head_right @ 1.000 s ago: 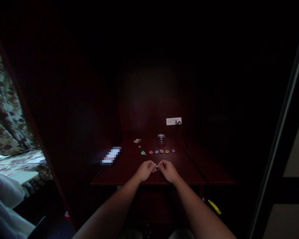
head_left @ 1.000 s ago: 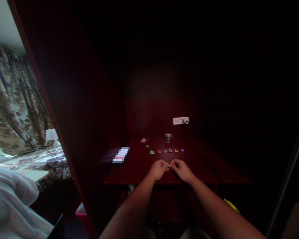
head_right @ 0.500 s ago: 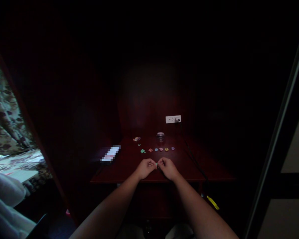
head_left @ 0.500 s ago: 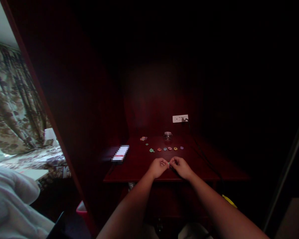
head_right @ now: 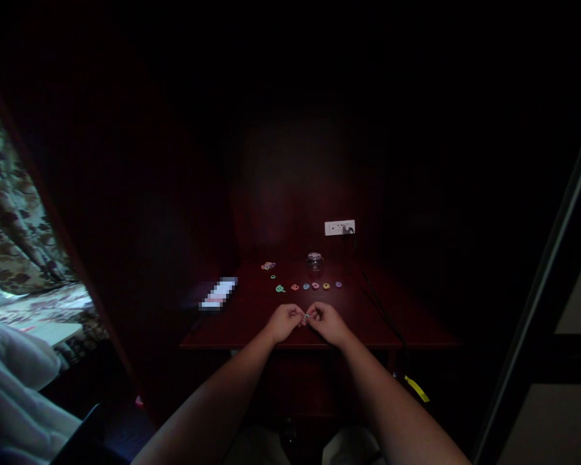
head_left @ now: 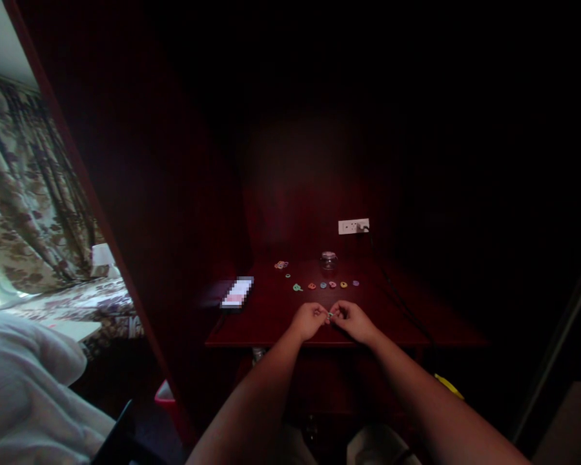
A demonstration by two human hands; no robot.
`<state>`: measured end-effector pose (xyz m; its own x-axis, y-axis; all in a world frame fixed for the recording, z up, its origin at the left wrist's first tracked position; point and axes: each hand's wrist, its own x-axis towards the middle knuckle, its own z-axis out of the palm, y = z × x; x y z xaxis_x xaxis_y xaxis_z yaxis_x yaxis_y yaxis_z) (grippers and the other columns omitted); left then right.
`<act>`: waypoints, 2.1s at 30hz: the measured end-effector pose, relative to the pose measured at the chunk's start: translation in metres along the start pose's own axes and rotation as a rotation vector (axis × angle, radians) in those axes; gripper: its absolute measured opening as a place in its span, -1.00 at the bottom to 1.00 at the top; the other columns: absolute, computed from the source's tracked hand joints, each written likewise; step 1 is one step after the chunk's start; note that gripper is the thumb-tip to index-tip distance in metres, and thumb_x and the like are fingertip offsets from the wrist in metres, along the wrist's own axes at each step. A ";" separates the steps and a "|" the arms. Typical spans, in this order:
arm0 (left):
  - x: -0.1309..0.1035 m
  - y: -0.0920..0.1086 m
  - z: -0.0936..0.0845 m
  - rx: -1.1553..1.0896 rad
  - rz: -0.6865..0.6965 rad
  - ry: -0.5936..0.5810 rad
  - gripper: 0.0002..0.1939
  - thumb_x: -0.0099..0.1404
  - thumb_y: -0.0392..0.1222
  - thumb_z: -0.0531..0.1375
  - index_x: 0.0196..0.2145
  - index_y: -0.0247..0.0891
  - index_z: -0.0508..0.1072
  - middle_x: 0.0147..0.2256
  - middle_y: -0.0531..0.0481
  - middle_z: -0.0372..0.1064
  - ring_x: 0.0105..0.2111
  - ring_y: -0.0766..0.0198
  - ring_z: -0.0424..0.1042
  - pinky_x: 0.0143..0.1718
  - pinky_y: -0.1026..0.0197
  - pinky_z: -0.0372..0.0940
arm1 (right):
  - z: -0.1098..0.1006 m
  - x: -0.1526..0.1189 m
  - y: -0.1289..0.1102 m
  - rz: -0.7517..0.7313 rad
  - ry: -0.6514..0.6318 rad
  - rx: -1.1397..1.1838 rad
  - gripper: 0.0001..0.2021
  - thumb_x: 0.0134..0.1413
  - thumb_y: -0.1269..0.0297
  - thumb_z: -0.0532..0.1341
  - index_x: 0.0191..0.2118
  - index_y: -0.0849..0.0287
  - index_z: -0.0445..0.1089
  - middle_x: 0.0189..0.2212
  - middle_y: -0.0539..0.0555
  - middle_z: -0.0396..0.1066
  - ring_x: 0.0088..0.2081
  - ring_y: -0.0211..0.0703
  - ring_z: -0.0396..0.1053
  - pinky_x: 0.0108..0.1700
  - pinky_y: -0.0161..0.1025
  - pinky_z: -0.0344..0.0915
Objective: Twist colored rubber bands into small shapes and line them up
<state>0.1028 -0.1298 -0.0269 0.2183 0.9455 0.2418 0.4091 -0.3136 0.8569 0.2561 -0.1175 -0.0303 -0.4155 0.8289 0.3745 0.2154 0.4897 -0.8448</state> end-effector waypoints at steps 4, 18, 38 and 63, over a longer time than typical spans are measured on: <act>0.001 -0.001 0.000 -0.003 0.008 -0.002 -0.83 0.05 -0.25 0.04 -0.49 -0.40 0.37 -0.52 -0.06 0.39 -0.55 0.39 0.30 -0.50 0.36 0.18 | -0.001 0.000 0.000 0.008 -0.009 -0.012 -0.87 -0.17 0.29 0.13 -0.48 0.27 0.29 -0.58 0.02 0.34 -0.57 -0.35 0.17 -0.52 -0.39 0.11; -0.001 0.004 0.000 -0.067 -0.002 -0.020 -0.81 0.04 -0.23 0.08 -0.48 -0.41 0.42 -0.51 -0.09 0.42 -0.56 0.38 0.32 -0.46 0.32 0.23 | -0.001 -0.002 -0.006 0.045 0.072 -0.076 -0.85 -0.17 0.27 0.09 -0.51 0.26 0.29 -0.60 0.02 0.32 -0.56 -0.31 0.21 -0.49 -0.37 0.13; 0.000 -0.007 0.001 -0.020 0.050 -0.015 -0.83 0.02 -0.27 0.08 -0.46 -0.41 0.42 -0.47 -0.12 0.43 -0.48 0.34 0.37 -0.42 0.32 0.25 | -0.001 0.000 0.000 0.010 0.094 -0.134 -0.86 -0.14 0.30 0.06 -0.50 0.26 0.29 -0.58 0.01 0.31 -0.53 -0.30 0.21 -0.47 -0.36 0.14; 0.000 -0.001 -0.001 -0.008 0.049 -0.006 -0.87 -0.01 -0.31 0.08 -0.52 -0.40 0.39 -0.54 -0.07 0.41 -0.56 0.39 0.31 -0.51 0.36 0.17 | -0.002 -0.002 -0.006 0.017 0.086 -0.127 -0.86 -0.14 0.29 0.07 -0.51 0.26 0.28 -0.60 0.00 0.28 -0.55 -0.31 0.19 -0.49 -0.37 0.12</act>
<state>0.1015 -0.1300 -0.0269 0.2429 0.9285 0.2809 0.3905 -0.3587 0.8478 0.2571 -0.1216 -0.0254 -0.3348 0.8546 0.3968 0.3343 0.5015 -0.7980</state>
